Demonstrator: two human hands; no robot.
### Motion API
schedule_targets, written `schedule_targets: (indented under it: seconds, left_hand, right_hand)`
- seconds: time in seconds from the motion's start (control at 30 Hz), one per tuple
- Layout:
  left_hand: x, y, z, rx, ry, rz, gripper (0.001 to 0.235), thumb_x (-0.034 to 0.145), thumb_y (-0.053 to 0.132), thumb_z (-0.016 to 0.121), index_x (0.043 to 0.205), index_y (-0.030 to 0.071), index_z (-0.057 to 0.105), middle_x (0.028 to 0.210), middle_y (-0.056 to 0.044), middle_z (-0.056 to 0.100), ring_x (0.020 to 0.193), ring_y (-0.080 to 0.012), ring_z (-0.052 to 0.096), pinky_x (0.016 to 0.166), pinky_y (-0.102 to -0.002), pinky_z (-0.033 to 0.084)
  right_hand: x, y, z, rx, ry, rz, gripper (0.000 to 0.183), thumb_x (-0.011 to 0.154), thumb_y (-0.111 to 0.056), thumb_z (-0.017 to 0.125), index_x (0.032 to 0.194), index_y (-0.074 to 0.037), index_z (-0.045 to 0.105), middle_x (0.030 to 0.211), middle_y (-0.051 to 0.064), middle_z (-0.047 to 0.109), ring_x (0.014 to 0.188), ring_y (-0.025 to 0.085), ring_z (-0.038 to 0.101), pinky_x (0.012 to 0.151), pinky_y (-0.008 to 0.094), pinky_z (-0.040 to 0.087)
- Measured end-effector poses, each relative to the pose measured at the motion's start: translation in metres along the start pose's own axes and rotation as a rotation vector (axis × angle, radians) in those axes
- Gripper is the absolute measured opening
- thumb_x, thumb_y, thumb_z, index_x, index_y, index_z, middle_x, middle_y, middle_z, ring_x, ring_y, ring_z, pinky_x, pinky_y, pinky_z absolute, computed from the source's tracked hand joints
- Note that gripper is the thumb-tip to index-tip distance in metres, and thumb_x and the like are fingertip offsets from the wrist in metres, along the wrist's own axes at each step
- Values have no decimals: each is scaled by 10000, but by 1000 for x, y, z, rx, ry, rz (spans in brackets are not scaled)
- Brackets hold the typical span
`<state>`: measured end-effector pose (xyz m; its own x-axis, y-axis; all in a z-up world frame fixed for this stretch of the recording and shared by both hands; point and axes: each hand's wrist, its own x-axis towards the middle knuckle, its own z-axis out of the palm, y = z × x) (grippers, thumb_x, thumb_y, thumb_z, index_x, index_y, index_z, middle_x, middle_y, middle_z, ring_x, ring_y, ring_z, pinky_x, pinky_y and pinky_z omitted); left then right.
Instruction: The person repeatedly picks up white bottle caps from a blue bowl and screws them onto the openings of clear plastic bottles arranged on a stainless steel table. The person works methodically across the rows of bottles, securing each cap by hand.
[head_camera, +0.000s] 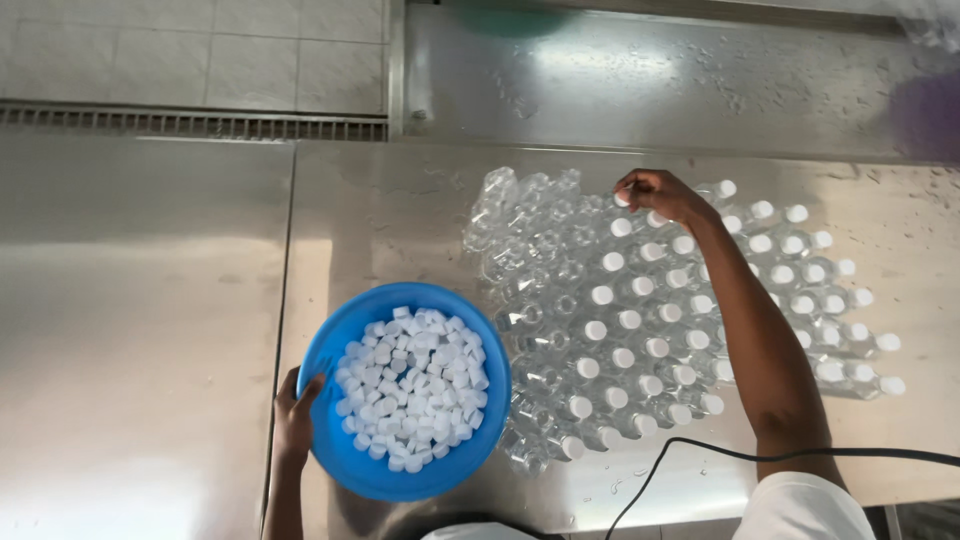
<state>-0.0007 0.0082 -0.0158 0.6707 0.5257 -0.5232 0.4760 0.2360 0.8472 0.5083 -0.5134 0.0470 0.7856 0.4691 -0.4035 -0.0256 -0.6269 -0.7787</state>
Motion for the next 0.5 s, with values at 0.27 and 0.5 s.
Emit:
schedule_targets:
  seconds: [0.27, 0.5]
  left_hand:
    - [23, -40, -6, 14, 9, 234, 366, 941, 318, 778, 1232, 97, 783, 987, -145, 729, 916, -244, 584, 828, -440, 468]
    - [18, -35, -6, -40, -42, 246, 412, 929, 367, 775, 1265, 128, 779, 1085, -206, 765, 952, -318, 671, 847, -492, 514]
  right_hand:
    - [15, 14, -18, -54, -54, -47, 442, 1040, -166, 773, 1448, -13, 698, 1051, 240, 743, 990, 363, 756, 814, 366, 537]
    - [-30, -24, 61, -1260, 659, -448, 420, 1166, -618, 695, 1468, -335, 765, 1122, 3, 735, 1021, 333, 751, 840, 495, 532]
